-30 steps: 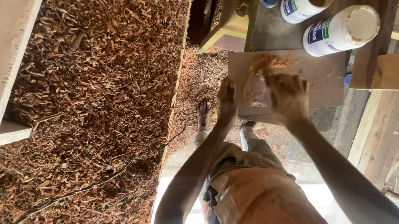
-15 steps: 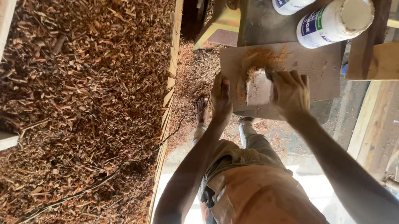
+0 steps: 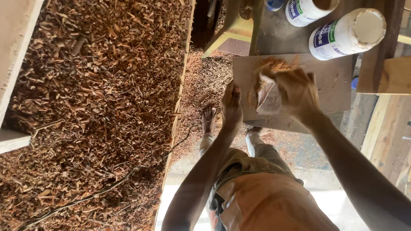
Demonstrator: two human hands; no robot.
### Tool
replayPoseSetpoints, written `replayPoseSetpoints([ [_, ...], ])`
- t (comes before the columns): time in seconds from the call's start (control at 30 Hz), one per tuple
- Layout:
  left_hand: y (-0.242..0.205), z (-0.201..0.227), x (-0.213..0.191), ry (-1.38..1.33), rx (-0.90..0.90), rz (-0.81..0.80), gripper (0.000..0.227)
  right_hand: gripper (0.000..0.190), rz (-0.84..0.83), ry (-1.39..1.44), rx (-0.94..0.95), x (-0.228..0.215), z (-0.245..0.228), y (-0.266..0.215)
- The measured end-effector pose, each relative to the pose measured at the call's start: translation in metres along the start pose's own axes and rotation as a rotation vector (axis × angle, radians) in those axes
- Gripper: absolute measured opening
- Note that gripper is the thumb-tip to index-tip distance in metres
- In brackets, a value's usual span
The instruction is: The person applies adhesive and wood filler to a wooden frame, spreads the material into gaps using a hand and a small block, and then sands the surface with a piece of sandpaper.
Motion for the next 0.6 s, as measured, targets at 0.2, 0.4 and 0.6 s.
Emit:
replayPoseSetpoints([
  [0.2,0.002,0.0,0.002,-0.038,-0.084,0.044,0.034,0.009,0.085,-0.014,-0.08,0.023,-0.001,0.004],
  [0.4,-0.001,0.026,0.001,-0.214,-0.165,-0.004,0.031,0.014,0.016,-0.004,-0.113,0.007,-0.049,-0.047],
  [0.6,0.004,0.029,0.001,-0.101,-0.207,0.004,0.035,0.015,-0.009,0.064,0.075,-0.006,-0.012,-0.03],
])
Point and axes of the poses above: each hand's wrist, its own y-axis towards the middle knuckle, its own x-axis out of the palm, z = x × y, the point moved 3 cm from there along y, towards the middle knuckle, and after that the axes turned 4 degrees about -y, right-handed, at the moved point
